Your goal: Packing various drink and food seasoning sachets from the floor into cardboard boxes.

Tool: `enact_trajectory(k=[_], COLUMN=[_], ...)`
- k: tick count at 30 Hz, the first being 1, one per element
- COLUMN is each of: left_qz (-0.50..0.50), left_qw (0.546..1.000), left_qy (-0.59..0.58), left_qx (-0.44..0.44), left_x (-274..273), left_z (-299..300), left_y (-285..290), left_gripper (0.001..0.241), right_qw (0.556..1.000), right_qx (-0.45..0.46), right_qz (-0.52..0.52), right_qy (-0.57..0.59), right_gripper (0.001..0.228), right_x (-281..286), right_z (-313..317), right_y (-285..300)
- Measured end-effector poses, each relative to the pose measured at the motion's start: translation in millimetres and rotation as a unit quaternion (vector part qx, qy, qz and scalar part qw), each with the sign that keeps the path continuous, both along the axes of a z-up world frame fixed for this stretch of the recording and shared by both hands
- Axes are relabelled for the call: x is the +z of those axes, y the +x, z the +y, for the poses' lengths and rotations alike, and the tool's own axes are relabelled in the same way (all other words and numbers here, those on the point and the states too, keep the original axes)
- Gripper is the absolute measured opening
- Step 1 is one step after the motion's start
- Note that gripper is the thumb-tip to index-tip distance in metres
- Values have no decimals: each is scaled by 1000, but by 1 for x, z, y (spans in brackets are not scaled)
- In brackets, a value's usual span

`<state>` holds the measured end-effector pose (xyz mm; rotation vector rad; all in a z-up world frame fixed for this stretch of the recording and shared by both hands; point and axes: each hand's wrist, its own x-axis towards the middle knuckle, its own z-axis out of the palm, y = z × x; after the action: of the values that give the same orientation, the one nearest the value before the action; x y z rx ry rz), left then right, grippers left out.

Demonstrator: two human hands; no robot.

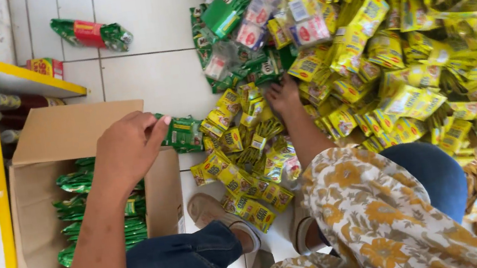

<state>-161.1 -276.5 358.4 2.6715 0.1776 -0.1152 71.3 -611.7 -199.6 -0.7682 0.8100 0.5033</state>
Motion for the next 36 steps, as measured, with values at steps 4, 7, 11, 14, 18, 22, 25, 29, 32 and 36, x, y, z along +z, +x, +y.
enact_trajectory(k=[4, 7, 11, 14, 18, 22, 25, 29, 32, 36], left_qz=[1, 3, 1, -5, 0, 15, -1, -22, 0, 99], left_qw=[999, 998, 997, 995, 995, 995, 997, 997, 994, 977], left_qy=[-37, -56, -71, -83, -92, -94, -74, -58, -58, -96], left_qx=[20, 26, 41, 50, 38, 19, -15, -52, -96, -163], left_x=[6, 4, 6, 6, 2, -3, -11, -40, -72, -112], left_z=[4, 9, 11, 13, 13, 6, 0, -13, -35, -91], left_y=[0, 0, -2, -4, -3, 1, 4, 2, 8, 27], left_gripper=[40, 39, 36, 35, 35, 33, 31, 29, 29, 32], right_qw=[988, 993, 994, 996, 994, 990, 931, 833, 810, 846], right_qx=[-95, -65, -37, -1, 28, -13, 120, 277, 310, 332], right_qz=[116, 93, 94, 88, 67, -64, -279, -431, -464, -388], right_qy=[38, 19, -42, -29, -80, -124, -204, -209, -181, -150], right_gripper=[77, 84, 88, 87, 75, 40, 21, 28, 38, 30], right_x=[57, 93, 100, 101, 141, 212, 304, 392, 474, 551], right_z=[17, 22, 22, 22, 37, 68, 92, 92, 67, 7], right_y=[21, 20, 19, 24, 9, -25, -56, -41, -24, -45])
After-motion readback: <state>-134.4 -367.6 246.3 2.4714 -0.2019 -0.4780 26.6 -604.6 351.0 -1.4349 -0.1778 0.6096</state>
